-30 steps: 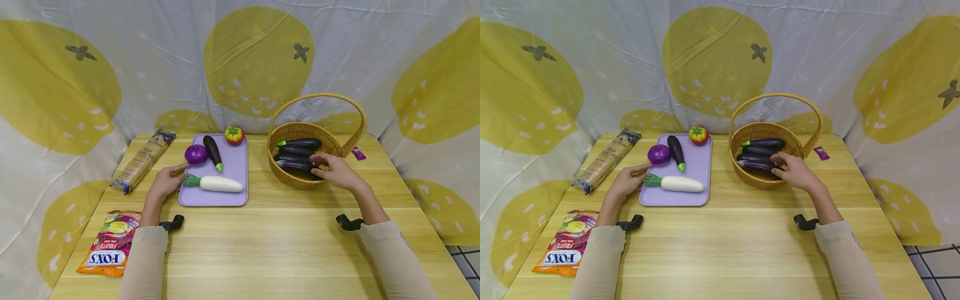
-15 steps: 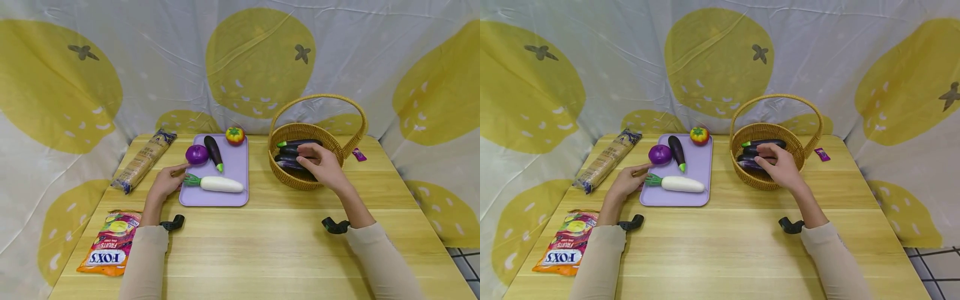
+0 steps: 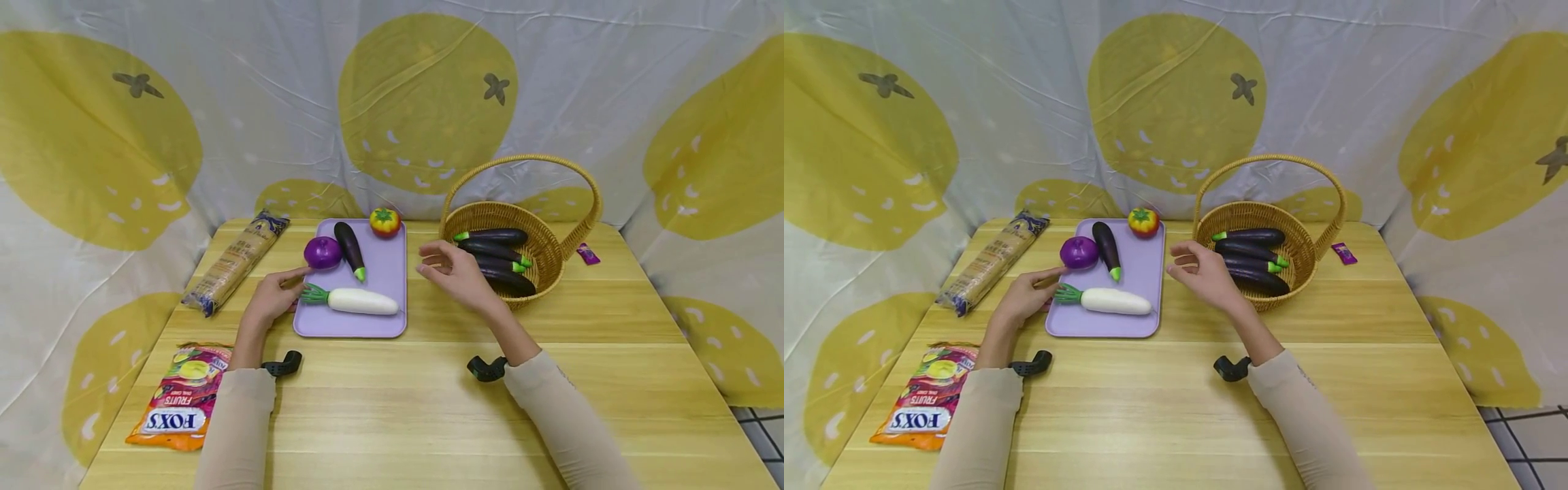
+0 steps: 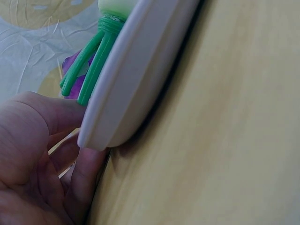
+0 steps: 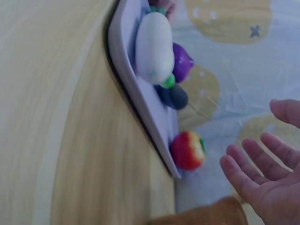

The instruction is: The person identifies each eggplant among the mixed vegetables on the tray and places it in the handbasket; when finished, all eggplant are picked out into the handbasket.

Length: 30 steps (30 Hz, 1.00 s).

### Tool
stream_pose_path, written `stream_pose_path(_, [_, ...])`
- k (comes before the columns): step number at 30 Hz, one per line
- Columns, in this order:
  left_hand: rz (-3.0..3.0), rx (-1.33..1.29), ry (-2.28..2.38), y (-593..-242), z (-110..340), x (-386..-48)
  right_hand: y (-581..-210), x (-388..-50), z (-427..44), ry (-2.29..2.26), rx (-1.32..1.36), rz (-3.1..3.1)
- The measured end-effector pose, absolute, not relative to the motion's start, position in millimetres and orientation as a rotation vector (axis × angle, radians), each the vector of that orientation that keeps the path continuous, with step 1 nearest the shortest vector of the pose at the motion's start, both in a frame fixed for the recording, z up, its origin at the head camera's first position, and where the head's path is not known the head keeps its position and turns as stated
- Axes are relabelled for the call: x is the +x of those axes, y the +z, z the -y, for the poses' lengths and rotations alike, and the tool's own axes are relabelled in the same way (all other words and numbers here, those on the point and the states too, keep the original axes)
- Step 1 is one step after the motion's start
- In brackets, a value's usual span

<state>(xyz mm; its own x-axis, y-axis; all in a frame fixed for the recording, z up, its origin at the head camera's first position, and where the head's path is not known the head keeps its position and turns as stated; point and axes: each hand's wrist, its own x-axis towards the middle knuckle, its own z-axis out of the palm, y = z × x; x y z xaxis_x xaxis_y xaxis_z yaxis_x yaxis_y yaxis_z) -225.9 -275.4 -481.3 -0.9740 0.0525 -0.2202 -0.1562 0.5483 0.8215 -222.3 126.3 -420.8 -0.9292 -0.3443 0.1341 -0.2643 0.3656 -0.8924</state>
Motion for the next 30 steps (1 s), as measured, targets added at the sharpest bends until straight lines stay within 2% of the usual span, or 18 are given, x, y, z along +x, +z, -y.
stream_pose_path(14, [-2.535,-0.111,1.454,-482,274,-225,-451,-249,-57,-1.593,-0.454,-2.416])
stream_pose_path(30, [-2.558,-0.101,1.432,-480,276,-225,-457,-262,-22,-1.471,-0.448,-2.419])
